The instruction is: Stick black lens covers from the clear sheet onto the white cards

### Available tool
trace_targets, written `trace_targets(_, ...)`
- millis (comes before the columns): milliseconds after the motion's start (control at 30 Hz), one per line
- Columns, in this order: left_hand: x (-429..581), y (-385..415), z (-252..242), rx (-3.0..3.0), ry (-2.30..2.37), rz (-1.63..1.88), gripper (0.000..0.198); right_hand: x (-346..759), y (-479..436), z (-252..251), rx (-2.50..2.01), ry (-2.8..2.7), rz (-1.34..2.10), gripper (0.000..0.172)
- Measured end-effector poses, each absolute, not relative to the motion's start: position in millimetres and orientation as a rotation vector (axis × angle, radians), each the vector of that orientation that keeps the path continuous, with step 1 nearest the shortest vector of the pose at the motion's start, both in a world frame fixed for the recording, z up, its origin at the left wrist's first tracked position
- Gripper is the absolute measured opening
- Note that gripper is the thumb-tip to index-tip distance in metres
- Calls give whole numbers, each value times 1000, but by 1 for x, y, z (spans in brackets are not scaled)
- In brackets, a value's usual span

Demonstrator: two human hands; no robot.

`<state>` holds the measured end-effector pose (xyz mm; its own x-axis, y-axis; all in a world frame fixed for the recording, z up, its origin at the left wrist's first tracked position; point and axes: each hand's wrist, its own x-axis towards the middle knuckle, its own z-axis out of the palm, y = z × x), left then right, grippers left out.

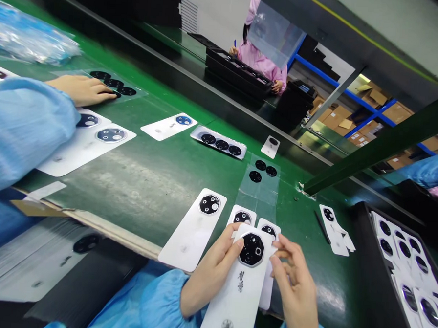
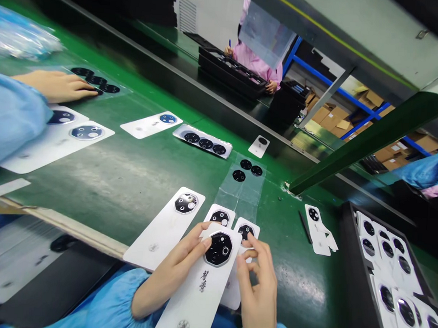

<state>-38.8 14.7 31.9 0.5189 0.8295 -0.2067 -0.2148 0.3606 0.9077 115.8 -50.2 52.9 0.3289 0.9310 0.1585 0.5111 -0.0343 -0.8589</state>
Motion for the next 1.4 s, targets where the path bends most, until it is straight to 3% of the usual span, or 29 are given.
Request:
trace_targets(133,-39,15,32,919,704,701,34,113,-46,51,-1554,-1011,972,31)
trace_targets(333,-39,14,34,932,660,615,53,111,-50,50,-1486,-985,1006,27)
trace_targets(767,-43,16,39,865,609,554,55,109,-53,54,-1524,-923,986,26)
trace_targets(933,-45,15,30,1011,600,564,57,106,-49,50,-1433,-799,1173,42)
trace_targets(1033,-49,16,29,1209,575,599,59,106,-45,46,-1400,-766,1300,30)
trace_targets(1100,-50,18,32,1272,551,607,51,106,-45,44,-1397,-734,1299,25)
trace_targets(1200,-45,23,38,1217,554,612,25,107,-45,40,-1406,-719,1236,25)
trace_targets(1400,-30,31,40,1184,649,626,23,107,-42,31,-1481,-779,1089,31)
